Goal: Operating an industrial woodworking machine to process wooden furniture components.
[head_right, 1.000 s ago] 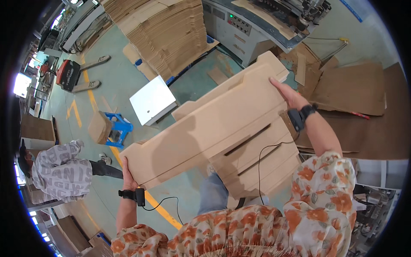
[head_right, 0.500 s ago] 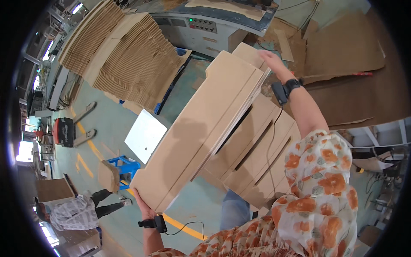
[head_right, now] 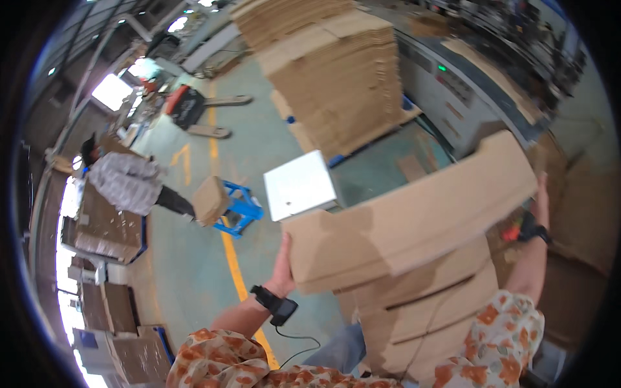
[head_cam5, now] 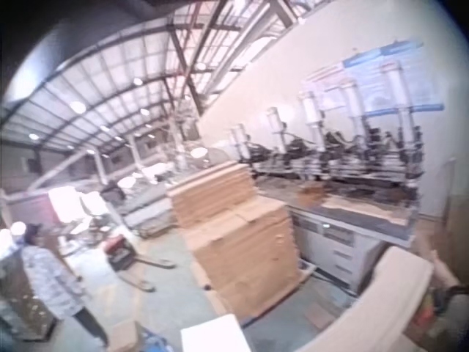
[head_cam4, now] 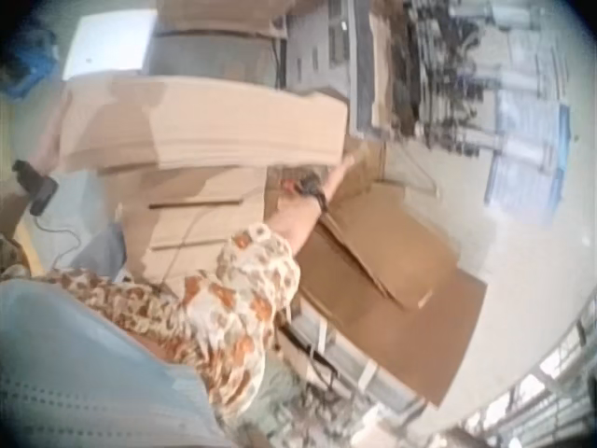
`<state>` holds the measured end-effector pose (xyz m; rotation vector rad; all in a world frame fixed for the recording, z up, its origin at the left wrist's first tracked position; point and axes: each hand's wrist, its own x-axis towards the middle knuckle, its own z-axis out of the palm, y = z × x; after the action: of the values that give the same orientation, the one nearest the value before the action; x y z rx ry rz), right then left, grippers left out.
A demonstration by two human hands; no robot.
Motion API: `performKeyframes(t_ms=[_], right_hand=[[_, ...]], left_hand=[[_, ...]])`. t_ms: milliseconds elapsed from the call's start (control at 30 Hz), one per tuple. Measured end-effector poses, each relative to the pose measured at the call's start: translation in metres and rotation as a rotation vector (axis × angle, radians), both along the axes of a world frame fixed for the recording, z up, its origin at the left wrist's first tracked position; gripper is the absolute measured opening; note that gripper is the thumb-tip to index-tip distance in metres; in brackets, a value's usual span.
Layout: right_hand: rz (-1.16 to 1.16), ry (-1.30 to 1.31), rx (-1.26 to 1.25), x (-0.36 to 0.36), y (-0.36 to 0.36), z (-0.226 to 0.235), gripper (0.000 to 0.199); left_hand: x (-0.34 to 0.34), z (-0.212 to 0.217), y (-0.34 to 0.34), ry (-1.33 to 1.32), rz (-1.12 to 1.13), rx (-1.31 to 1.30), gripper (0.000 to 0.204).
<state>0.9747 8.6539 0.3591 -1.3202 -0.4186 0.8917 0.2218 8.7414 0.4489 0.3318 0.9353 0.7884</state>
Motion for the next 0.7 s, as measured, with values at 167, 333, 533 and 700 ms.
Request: performKeyframes(t_ms=[167,333,533,700], right_hand=[[0.236,0.164,0.205,-0.031,0.024,-0.004,0.073],[0.171,0.227,0.078,-0.021,0.023,0.016,0.072],[-0.297,0.111,0.024,-0.016,0.006,0.002,0.067],[-0.514,0.061,0.04,-0.094,0.016,0.021,0.067]], left_hand=[[-0.023,-0.021,-0.005,0.045,0.044,0.118,0.075],[-0.013,-0.043,-0.008,-0.094,0.169,0.005,0.077],[0.029,-0.023,-0.005,-0.001,0.088,-0.035,0.075],[0.028,-0.048,-0.002,-0.063,0.135,-0.091,0.068]])
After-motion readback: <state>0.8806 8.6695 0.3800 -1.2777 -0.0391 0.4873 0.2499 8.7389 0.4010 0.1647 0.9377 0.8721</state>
